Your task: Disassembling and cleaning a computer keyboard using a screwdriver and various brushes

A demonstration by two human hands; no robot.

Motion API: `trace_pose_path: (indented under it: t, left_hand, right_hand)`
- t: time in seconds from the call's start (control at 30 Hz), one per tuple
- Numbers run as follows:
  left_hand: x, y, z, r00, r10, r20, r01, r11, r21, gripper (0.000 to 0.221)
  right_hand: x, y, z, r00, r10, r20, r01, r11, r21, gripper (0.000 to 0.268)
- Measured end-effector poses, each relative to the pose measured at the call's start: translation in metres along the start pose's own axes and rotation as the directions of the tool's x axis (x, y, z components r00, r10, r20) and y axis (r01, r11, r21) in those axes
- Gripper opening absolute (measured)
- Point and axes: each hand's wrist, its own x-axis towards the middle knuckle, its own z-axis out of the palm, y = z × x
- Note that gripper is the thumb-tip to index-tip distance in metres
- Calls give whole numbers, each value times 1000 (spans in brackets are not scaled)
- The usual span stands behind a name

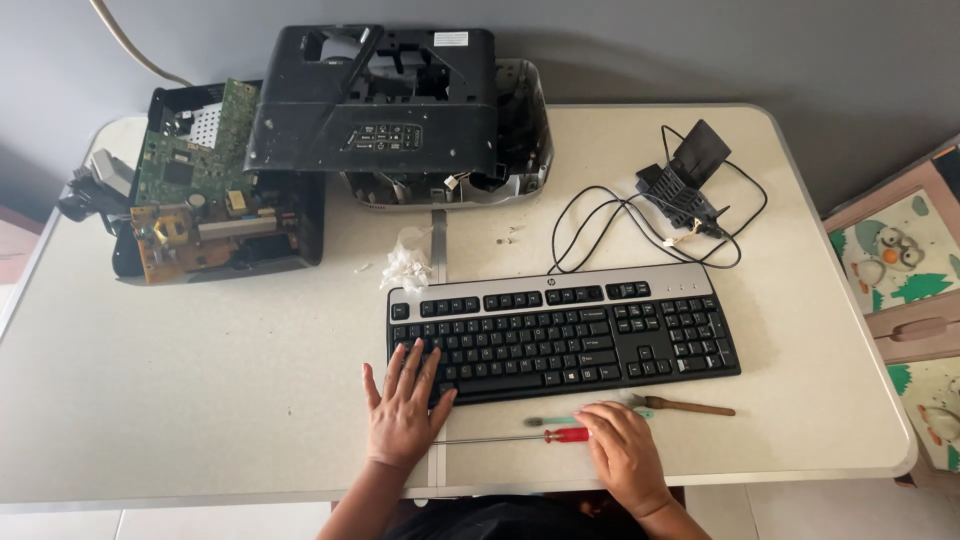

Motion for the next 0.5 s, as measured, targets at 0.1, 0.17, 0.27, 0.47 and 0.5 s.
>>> trace_pose_path:
  t: [0.1,0.17,0.27,0.47,0.5]
  left_hand:
    - [1,1,-1,998,20,-61,-19,1000,18,65]
    - [1,2,-2,998,23,-53,-22,1000,14,65]
    - [2,2,-1,997,26,-77,-24,999,22,65]
    - [3,3,-5,993,34,-115,-31,999,29,64]
    - [3,3,-5,993,31,-115,-28,999,26,64]
  right_hand:
    - [5,-4,-3,1000,-10,-20,10,1000,-2,29]
    - [2,-5,-3,1000,-7,-11,7,1000,8,28]
    - [13,-19,-7,1000,-26,1,26,999,38,25]
    - [26,-37,8,989,-129,72,126,991,48,27]
    - [27,-38,10,987,-139,86,135,990,50,28]
